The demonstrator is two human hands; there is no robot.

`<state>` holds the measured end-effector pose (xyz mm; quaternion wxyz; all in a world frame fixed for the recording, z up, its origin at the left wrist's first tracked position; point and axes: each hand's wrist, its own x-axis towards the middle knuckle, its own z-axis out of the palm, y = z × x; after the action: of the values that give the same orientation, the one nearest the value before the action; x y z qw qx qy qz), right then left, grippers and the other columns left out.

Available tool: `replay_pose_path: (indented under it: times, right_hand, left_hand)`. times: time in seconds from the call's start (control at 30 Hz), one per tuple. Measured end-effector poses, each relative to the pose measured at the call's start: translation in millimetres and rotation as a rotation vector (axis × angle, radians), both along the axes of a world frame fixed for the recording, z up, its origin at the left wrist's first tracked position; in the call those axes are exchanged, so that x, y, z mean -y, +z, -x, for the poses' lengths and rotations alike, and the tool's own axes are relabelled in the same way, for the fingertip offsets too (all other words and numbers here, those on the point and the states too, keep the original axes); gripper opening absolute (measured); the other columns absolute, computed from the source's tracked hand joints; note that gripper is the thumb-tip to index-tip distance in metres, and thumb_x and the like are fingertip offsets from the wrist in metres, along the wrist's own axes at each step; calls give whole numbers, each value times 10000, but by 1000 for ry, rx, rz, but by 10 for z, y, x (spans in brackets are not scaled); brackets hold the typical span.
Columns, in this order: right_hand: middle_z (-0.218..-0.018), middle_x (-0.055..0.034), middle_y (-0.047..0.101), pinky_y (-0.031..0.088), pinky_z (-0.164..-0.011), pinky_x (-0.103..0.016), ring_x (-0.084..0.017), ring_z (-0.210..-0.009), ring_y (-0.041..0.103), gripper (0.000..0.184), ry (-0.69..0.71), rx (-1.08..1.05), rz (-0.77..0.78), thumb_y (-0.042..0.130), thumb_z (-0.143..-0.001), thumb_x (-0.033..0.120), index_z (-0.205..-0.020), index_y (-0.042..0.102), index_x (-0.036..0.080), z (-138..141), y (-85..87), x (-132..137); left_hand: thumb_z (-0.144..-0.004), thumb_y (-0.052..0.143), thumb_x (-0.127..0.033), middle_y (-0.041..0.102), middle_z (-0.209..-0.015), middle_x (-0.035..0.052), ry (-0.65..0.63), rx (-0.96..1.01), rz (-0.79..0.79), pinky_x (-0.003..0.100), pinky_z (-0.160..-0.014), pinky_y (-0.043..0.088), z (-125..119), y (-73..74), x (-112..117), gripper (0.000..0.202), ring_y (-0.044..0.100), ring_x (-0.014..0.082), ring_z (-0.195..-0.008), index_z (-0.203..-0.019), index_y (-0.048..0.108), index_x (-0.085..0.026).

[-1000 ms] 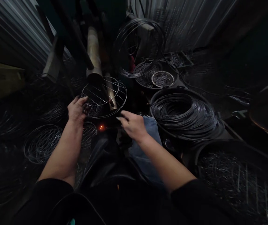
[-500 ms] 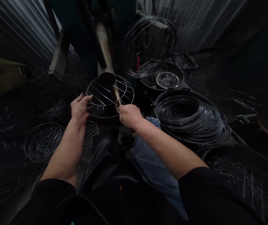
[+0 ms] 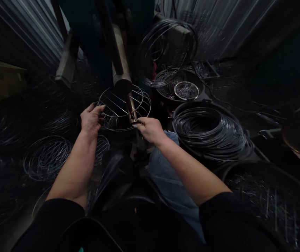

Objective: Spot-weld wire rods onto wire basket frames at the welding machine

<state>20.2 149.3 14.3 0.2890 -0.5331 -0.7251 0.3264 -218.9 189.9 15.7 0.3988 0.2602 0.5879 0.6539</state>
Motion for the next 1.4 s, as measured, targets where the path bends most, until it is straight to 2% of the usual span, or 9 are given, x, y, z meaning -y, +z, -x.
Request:
replay_pose_path:
  times: [0.13, 0.27, 0.33, 0.43, 0.53, 0.73, 0.87, 1.13, 1.4]
  right_hand:
    - [-741, -12, 687, 496, -627, -283, -178, -644, 664, 504, -113, -381, 258, 771, -577, 355, -1013, 577, 194, -445, -202, 344]
    - [-767, -67, 708, 516, -582, -304, -240, -707, 708, 466, -166, -501, 546, 750, -546, 377, -917, 537, 192, -871, -386, 673]
    - [-672, -37, 687, 489, -519, -291, -219, -594, 685, 366, -213, -385, 507, 715, -581, 376, -858, 550, 201, -981, -445, 778]
    - [-510, 15, 608, 452, -491, -293, -159, -426, 577, 209, -266, -151, 261, 688, -607, 342, -751, 622, 206, -1020, -482, 839]
    - [-455, 19, 576, 452, -489, -296, -144, -402, 536, 201, -279, -166, 126, 702, -640, 375, -724, 704, 192, -910, -415, 780]
    - [-708, -41, 715, 529, -551, -283, -170, -590, 664, 244, -193, -672, 183, 758, -639, 367, -785, 745, 172, -236, -50, 421]
    - [-721, -30, 714, 528, -530, -247, -157, -599, 679, 203, -136, -839, 194, 758, -636, 325, -770, 745, 172, 234, -8, 181]
    - [-657, -33, 701, 456, -419, -206, -151, -510, 657, 168, -225, -687, 210, 733, -652, 271, -760, 744, 144, 407, -101, 68]
    - [-771, -46, 732, 544, -531, -251, -159, -567, 683, 192, -347, -585, 61, 683, -722, 296, -832, 748, 152, 443, -88, 172]
  left_hand:
    - [-454, 823, -221, 597, -676, -10, 0, -8, -7, 179, -406, 350, 42, 1, 17, 564, 511, 77, -486, -968, 613, -123]
    - [-419, 826, -209, 597, -667, -9, 10, 19, -27, 182, -419, 369, 40, 1, 65, 499, 514, 79, -486, -846, 580, -134]
    - [-435, 813, -215, 582, -645, -20, 13, 29, -49, 173, -395, 320, 20, -11, 119, 493, 488, 70, -459, -860, 574, -140]
    - [-471, 783, -224, 562, -634, -29, 36, 27, -74, 168, -379, 277, -32, -27, 236, 456, 462, 58, -443, -869, 577, -143]
    - [-470, 775, -211, 568, -680, -30, 126, 40, -58, 162, -383, 295, -105, -22, 356, 470, 469, 51, -464, -890, 572, -151]
    - [-456, 784, -187, 576, -739, -33, 215, 104, -51, 142, -393, 319, -196, 7, 458, 542, 492, 45, -504, -949, 561, -175]
    - [-460, 788, -180, 571, -744, -35, 227, 108, -40, 142, -397, 333, -195, 3, 468, 551, 493, 42, -502, -964, 566, -175]
    - [-486, 785, -167, 589, -829, -32, 198, 74, -102, 156, -386, 320, -232, 40, 514, 576, 439, 11, -461, -1033, 602, -178]
    - [-482, 807, -174, 599, -887, -18, 195, 105, -110, 178, -398, 315, -290, 23, 500, 599, 402, -5, -457, -1056, 635, -187]
